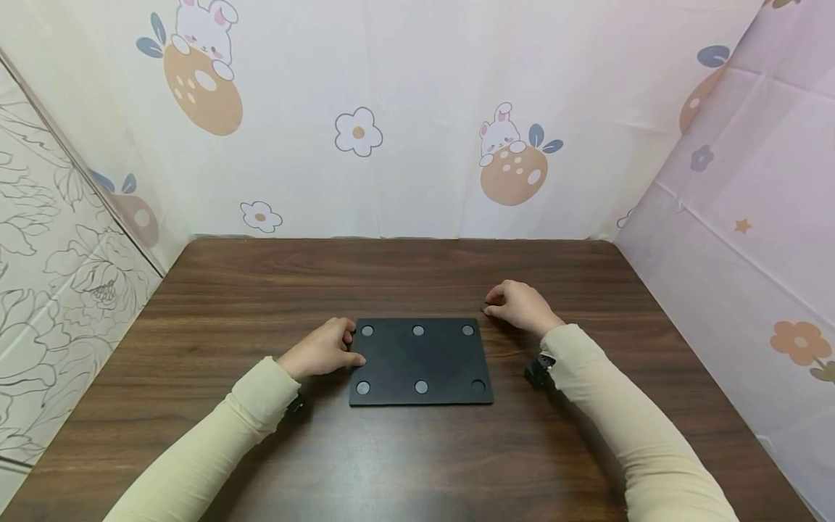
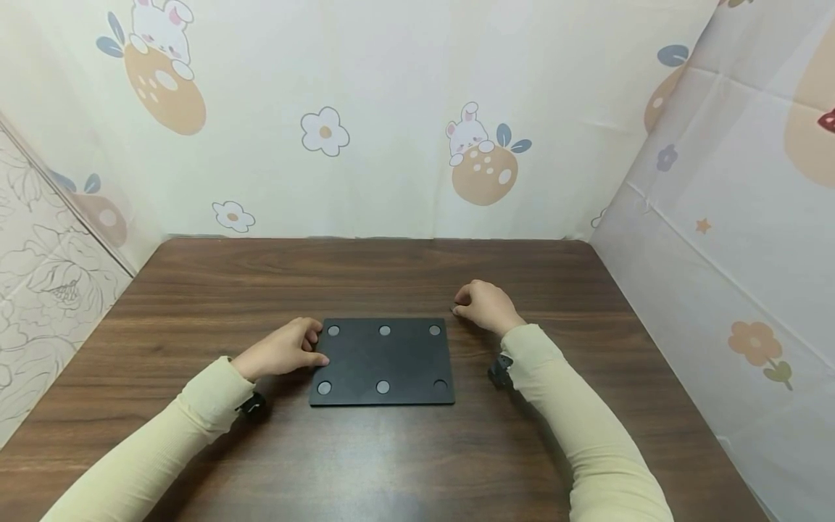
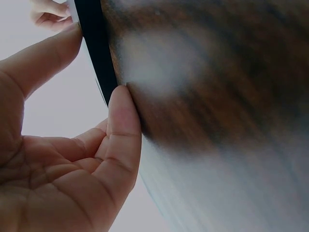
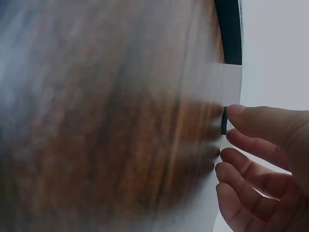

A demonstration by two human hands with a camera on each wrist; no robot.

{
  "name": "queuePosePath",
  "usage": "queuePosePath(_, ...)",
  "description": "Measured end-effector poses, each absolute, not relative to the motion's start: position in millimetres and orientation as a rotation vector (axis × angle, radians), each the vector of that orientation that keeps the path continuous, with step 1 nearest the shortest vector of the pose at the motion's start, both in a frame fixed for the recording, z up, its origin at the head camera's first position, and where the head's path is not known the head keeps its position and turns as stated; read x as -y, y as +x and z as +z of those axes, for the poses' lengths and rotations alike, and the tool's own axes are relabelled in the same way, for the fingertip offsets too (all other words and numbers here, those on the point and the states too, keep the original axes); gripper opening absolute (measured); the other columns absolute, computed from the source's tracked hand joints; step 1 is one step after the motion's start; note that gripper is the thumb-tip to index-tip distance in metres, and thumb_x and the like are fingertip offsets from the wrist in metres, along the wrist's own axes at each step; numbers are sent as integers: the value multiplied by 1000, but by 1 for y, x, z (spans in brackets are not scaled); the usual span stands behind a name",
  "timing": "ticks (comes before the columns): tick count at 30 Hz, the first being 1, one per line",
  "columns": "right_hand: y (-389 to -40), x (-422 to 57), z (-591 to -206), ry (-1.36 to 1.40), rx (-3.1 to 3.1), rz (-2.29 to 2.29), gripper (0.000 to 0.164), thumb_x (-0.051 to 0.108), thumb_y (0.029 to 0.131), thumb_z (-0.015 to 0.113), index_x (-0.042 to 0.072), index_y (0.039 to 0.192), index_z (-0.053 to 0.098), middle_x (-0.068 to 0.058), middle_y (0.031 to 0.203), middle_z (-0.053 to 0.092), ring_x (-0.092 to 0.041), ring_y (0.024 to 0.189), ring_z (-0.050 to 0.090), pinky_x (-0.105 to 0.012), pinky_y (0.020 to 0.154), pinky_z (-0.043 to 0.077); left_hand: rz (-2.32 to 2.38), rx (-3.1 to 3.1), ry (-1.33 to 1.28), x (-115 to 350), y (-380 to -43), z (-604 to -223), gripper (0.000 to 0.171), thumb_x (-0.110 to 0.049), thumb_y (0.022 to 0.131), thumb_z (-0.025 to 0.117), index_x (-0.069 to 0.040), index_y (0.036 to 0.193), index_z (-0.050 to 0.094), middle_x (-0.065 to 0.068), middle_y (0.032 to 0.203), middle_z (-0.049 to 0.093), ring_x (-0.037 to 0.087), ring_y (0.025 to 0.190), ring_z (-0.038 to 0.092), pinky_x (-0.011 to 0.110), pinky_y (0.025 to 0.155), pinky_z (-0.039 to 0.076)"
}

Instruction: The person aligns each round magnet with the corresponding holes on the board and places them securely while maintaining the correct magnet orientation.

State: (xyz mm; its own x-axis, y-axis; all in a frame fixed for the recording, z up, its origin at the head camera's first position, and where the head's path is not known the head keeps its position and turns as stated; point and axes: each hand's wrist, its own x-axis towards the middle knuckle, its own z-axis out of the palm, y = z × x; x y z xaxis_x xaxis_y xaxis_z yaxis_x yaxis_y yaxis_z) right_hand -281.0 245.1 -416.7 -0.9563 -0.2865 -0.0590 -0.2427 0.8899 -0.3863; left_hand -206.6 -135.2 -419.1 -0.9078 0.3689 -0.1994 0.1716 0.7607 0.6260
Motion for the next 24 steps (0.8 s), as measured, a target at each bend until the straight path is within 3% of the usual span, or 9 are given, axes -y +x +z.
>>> queuePosePath(24,-281,-241,-416,-441,-2960,-499,20,20,90,70,7,105,74,-11,103,67,-26,93,64,-47,84,51,890,-2655,421,135,-206,-418,67,-23,81,80,10,131,50,15,110,57,23,97,55,42,87,48)
